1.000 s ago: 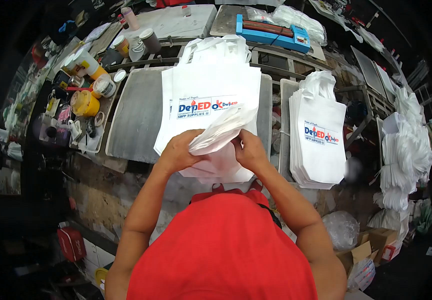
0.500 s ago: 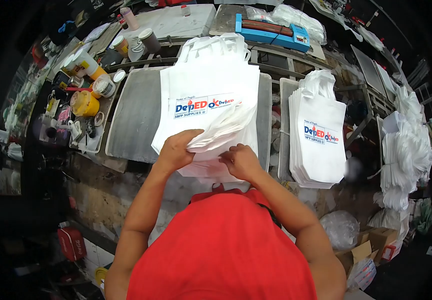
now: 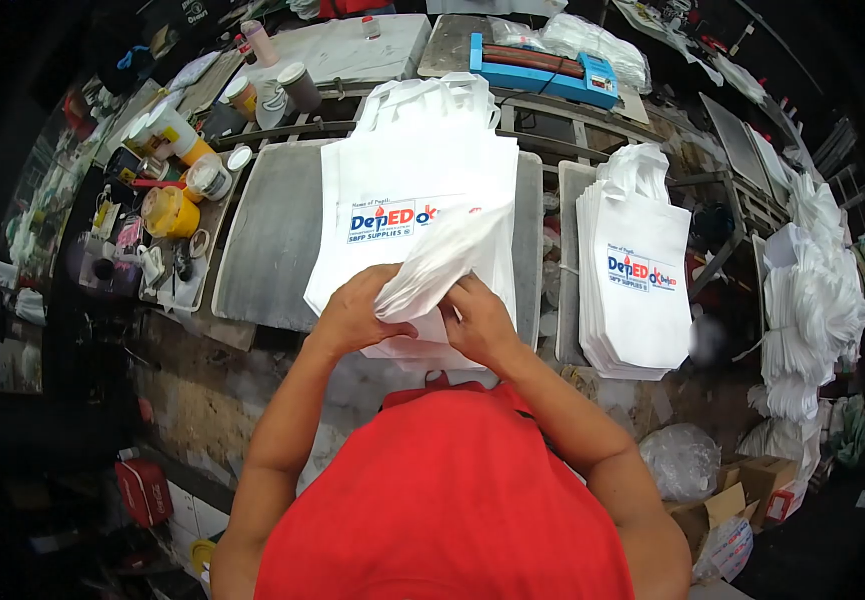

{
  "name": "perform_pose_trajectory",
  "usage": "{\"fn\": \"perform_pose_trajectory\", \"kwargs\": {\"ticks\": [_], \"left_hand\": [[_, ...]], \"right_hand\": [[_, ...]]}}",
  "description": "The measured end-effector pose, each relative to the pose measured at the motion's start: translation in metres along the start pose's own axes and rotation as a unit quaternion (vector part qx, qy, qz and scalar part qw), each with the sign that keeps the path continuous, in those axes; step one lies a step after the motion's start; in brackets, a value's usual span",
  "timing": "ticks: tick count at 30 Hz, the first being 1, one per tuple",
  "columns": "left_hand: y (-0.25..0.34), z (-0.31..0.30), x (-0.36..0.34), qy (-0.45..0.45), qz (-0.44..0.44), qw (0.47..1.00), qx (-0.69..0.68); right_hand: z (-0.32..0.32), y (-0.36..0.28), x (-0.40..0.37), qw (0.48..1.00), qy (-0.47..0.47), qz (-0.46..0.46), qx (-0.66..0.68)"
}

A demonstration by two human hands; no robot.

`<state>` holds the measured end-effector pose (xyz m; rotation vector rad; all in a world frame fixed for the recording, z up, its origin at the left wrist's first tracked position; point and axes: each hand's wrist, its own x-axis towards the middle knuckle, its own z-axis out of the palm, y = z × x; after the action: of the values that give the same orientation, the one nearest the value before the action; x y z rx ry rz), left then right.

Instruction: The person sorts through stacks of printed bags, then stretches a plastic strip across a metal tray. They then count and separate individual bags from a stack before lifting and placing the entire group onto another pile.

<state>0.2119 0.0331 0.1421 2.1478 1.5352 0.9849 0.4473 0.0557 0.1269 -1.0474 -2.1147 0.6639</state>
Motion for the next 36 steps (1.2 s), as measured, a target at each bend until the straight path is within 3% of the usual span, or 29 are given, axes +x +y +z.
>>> {"fn": "perform_pose_trajectory", "kwargs": {"ticks": [1, 2, 3, 4, 5, 6, 7, 8, 9, 10, 11, 12, 14, 15, 17, 19, 21, 22, 24, 25, 26, 27, 29, 31, 32, 33, 34, 36], "left_hand": [[-0.006, 0.003, -0.001, 0.0, 0.001, 1.0, 0.0], [-0.018, 0.008, -0.003, 0.013, 0.003, 1.0, -0.017], [-0.025, 0.011, -0.004, 0.027, 0.004, 0.999, -0.035], [-0.026, 0.013, -0.006, 0.028, 0.005, 0.999, -0.035], [-0.024, 0.015, -0.008, 0.055, 0.008, 0.998, -0.04], [-0.022, 0.018, -0.01, 0.081, 0.012, 0.996, -0.045], [-0.02, 0.021, -0.014, 0.082, 0.014, 0.996, -0.044], [-0.018, 0.024, -0.021, 0.081, 0.052, 0.995, -0.012], [-0.016, 0.029, -0.028, 0.081, 0.089, 0.993, 0.02], [-0.015, 0.038, -0.034, 0.061, 0.114, 0.991, 0.04], [-0.023, 0.052, -0.045, 0.013, 0.122, 0.99, 0.07], [-0.026, 0.061, -0.051, -0.018, 0.129, 0.988, 0.082], [-0.033, 0.081, -0.058, -0.045, 0.137, 0.985, 0.096], [-0.034, 0.09, -0.061, -0.085, 0.125, 0.985, 0.088], [-0.034, 0.085, -0.059, -0.122, 0.115, 0.982, 0.084], [-0.023, 0.054, -0.047, -0.274, 0.013, 0.962, -0.016], [-0.071, 0.043, -0.037, -0.055, -0.092, 0.986, -0.124], [-0.107, 0.045, -0.029, 0.131, -0.104, 0.984, -0.06], [-0.126, 0.026, 0.001, 0.184, -0.303, 0.935, -0.006], [-0.127, 0.018, 0.013, 0.089, -0.382, 0.915, -0.091], [-0.149, 0.033, 0.013, 0.085, -0.369, 0.924, -0.062], [-0.173, 0.052, 0.011, 0.08, -0.354, 0.931, -0.031], [-0.186, 0.05, 0.012, 0.069, -0.333, 0.936, -0.088], [-0.19, 0.051, 0.003, 0.057, -0.319, 0.935, -0.144], [-0.192, 0.05, -0.003, 0.155, -0.314, 0.91, -0.222], [-0.195, 0.046, -0.003, 0.251, -0.304, 0.87, -0.297], [-0.187, 0.032, 0.0, 0.256, -0.301, 0.87, -0.296], [-0.148, -0.011, 0.004, 0.22, -0.145, 0.767, -0.586]], "right_hand": [[0.001, 0.003, 0.0, 0.997, 0.012, -0.073, 0.038], [0.012, 0.015, -0.005, 0.996, 0.013, -0.075, 0.037], [0.031, 0.035, -0.016, 0.97, 0.061, 0.007, 0.235], [0.041, 0.046, -0.021, 0.897, 0.104, 0.087, 0.421], [0.036, 0.05, -0.014, 0.898, 0.103, 0.084, 0.42], [0.027, 0.057, -0.001, 0.782, 0.11, 0.227, 0.57], [0.018, 0.064, 0.012, 0.62, 0.112, 0.358, 0.689], [0.019, 0.082, 0.024, 0.604, 0.101, 0.387, 0.689], [0.015, 0.099, 0.036, 0.605, 0.101, 0.385, 0.69], [0.009, 0.116, 0.049, 0.617, 0.08, 0.327, 0.712], [0.004, 0.125, 0.065, 0.626, 0.056, 0.267, 0.73], [-0.001, 0.124, 0.082, 0.627, 0.052, 0.264, 0.731], [-0.01, 0.121, 0.107, 0.737, 0.021, 0.449, 0.504], [-0.007, 0.129, 0.109, 0.739, 0.02, 0.447, 0.504], [-0.001, 0.146, 0.113, 0.828, -0.018, 0.417, 0.374], [-0.008, 0.144, 0.108, 0.817, 0.003, 0.429, 0.386], [-0.02, 0.124, 0.102, 0.82, 0.012, 0.41, 0.399], [-0.018, 0.124, 0.102, 0.821, 0.008, 0.41, 0.397], [-0.012, 0.13, 0.102, 0.743, -0.03, 0.441, 0.503], [-0.013, 0.136, 0.105, 0.7, -0.043, 0.449, 0.554], [-0.004, 0.141, 0.113, 0.747, -0.049, 0.445, 0.492], [-0.003, 0.131, 0.121, 0.749, -0.042, 0.441, 0.493], [-0.008, 0.088, 0.142, 0.881, -0.083, 0.282, 0.371], [-0.018, 0.035, 0.151, 0.939, -0.112, 0.174, 0.275], [-0.029, 0.011, 0.151, 0.945, -0.112, 0.107, 0.288], [-0.045, -0.012, 0.15, 0.945, -0.111, 0.102, 0.289], [-0.065, -0.033, 0.148, 0.943, -0.12, 0.092, 0.297], [-0.101, -0.061, 0.145, 0.926, -0.121, 0.076, 0.35]]}}
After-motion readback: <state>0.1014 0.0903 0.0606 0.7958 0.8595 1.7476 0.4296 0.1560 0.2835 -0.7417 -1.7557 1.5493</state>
